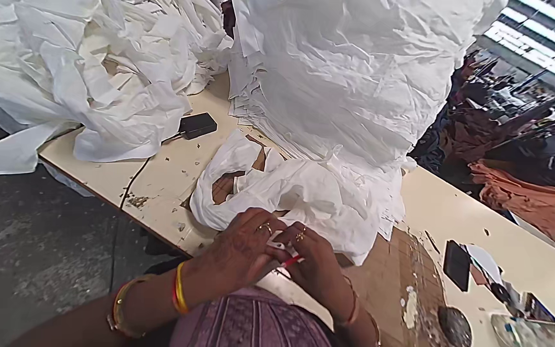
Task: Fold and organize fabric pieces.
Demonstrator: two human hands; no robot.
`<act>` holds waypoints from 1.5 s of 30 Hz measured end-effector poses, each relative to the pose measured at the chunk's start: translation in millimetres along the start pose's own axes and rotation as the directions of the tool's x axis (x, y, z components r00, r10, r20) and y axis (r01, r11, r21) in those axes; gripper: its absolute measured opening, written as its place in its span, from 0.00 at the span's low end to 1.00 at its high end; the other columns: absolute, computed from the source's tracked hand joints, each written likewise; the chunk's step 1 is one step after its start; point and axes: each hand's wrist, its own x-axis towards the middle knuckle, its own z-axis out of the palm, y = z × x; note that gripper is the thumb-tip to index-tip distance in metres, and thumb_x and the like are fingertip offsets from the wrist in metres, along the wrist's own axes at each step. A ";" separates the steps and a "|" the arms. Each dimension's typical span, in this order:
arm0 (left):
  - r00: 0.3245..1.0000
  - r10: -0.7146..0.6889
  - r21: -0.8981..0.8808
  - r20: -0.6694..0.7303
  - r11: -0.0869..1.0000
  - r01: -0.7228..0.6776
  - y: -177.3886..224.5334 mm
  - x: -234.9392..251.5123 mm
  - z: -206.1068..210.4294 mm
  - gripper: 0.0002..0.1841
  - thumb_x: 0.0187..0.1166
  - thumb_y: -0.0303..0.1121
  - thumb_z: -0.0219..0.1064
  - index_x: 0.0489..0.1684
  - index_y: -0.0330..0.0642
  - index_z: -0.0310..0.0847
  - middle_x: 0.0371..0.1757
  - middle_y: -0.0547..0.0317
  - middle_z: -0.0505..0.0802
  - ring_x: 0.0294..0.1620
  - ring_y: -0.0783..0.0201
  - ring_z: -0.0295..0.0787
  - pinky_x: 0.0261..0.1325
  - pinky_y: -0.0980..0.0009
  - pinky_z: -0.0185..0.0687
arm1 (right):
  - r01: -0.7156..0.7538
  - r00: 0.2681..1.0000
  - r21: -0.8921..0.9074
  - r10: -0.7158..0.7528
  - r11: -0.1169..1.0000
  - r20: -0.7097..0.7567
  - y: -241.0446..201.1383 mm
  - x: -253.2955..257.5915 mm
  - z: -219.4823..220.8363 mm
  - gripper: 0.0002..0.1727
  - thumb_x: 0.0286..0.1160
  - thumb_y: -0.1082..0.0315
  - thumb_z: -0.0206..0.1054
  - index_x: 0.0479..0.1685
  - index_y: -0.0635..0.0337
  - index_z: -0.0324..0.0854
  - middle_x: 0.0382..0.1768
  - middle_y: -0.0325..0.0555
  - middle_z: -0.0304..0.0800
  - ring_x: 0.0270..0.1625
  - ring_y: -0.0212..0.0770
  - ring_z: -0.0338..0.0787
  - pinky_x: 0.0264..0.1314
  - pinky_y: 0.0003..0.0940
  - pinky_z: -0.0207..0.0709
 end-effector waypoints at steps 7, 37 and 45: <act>0.987 0.001 -0.210 -0.160 0.977 -0.035 7.6 0.8 -6.0 0.07 0.77 0.34 0.69 0.35 0.39 0.86 0.35 0.54 0.93 0.39 0.73 0.89 0.48 0.88 0.78 | -0.083 0.960 0.447 0.191 0.891 -0.203 0.4 3.2 -15.8 0.24 0.93 0.41 0.41 0.60 0.38 0.82 0.56 0.16 0.83 0.54 0.12 0.80 0.52 0.11 0.75; 0.968 0.033 -0.041 -0.249 0.998 -0.044 16.0 -4.6 -9.9 0.08 0.74 0.29 0.66 0.30 0.42 0.93 0.31 0.54 0.98 0.36 0.73 0.94 0.43 0.86 0.79 | 0.081 0.982 0.270 -0.030 0.959 -0.186 -20.8 -9.8 -4.7 0.04 0.80 0.67 0.63 0.41 0.58 0.76 0.34 0.42 0.83 0.42 0.27 0.86 0.47 0.13 0.78; 0.968 0.042 -0.099 -0.247 0.993 -0.069 14.1 -5.0 -9.2 0.08 0.75 0.30 0.67 0.29 0.40 0.92 0.31 0.54 0.97 0.36 0.74 0.93 0.43 0.87 0.79 | 0.092 0.978 0.246 -0.040 0.965 -0.206 -19.8 -7.7 -5.4 0.03 0.79 0.68 0.63 0.41 0.57 0.77 0.35 0.41 0.83 0.43 0.28 0.86 0.49 0.15 0.79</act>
